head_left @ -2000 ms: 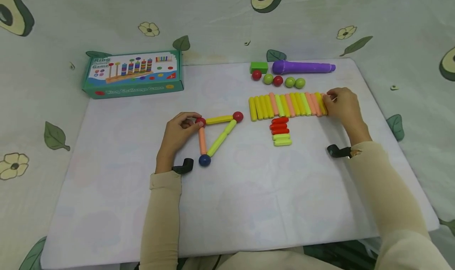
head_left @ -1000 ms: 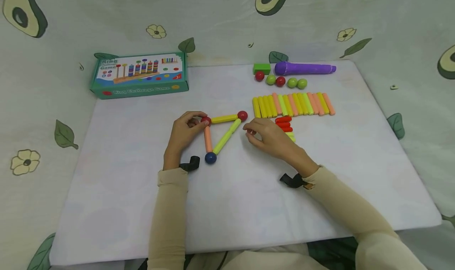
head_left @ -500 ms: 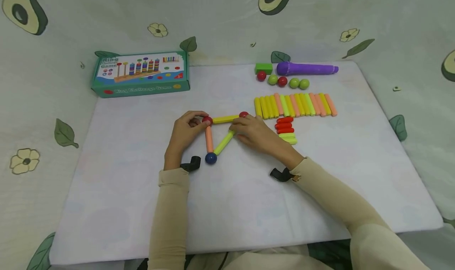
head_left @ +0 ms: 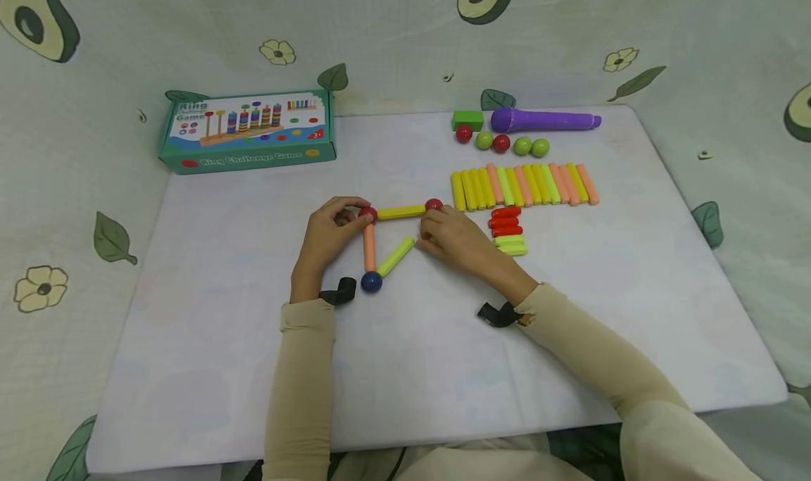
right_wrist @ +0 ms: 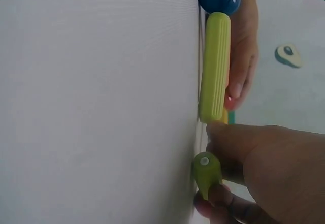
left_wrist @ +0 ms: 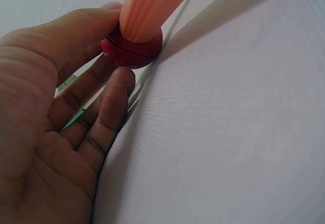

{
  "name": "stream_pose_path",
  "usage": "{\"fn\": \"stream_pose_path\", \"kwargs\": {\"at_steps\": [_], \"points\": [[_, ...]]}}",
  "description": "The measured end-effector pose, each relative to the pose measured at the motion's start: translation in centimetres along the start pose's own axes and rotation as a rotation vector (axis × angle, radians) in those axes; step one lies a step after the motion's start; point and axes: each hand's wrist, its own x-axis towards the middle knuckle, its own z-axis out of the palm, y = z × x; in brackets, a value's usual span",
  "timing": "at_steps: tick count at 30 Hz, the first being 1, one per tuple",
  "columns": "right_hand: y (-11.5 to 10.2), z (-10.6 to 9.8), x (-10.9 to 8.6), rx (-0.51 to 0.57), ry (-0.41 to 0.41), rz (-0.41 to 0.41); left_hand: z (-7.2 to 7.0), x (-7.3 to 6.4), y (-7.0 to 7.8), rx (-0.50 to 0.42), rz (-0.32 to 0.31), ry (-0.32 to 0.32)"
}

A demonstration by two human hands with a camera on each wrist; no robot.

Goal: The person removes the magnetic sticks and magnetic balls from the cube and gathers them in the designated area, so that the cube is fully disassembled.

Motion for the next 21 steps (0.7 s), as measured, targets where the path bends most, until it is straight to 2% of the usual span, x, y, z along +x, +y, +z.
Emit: {"fn": "stream_pose_path", "kwargs": {"at_steps": [4,7,10,12,14,21], "points": [[-0.1,0.0,-0.4,0.073,0.021,0.116,0.0,0.0,0.0,-0.004,0.004,0.000],[-0.3,0.1,-0.7,0.109,0.048,0.240,-0.1,0.0,0.1,-0.008,0.001,-0.002],[-0.6,0.1,-0.5,0.067,0.073,0.389,-0.1,0.0,0.2,-0.008,0.000,-0.005],[-0.7,0.2,-0.1,0.022,0.079,0.460,-0.2,-0.1,0.2,-0.003,-0.007,-0.004],[-0.8,0.2,0.5,-0.001,0.073,0.498,-0.3,-0.1,0.2,0.004,-0.013,0.001],[-0.5,-0.1,1.3,0.041,0.069,0.522,-0.3,0.0,0.1,-0.010,-0.022,0.000]]}}
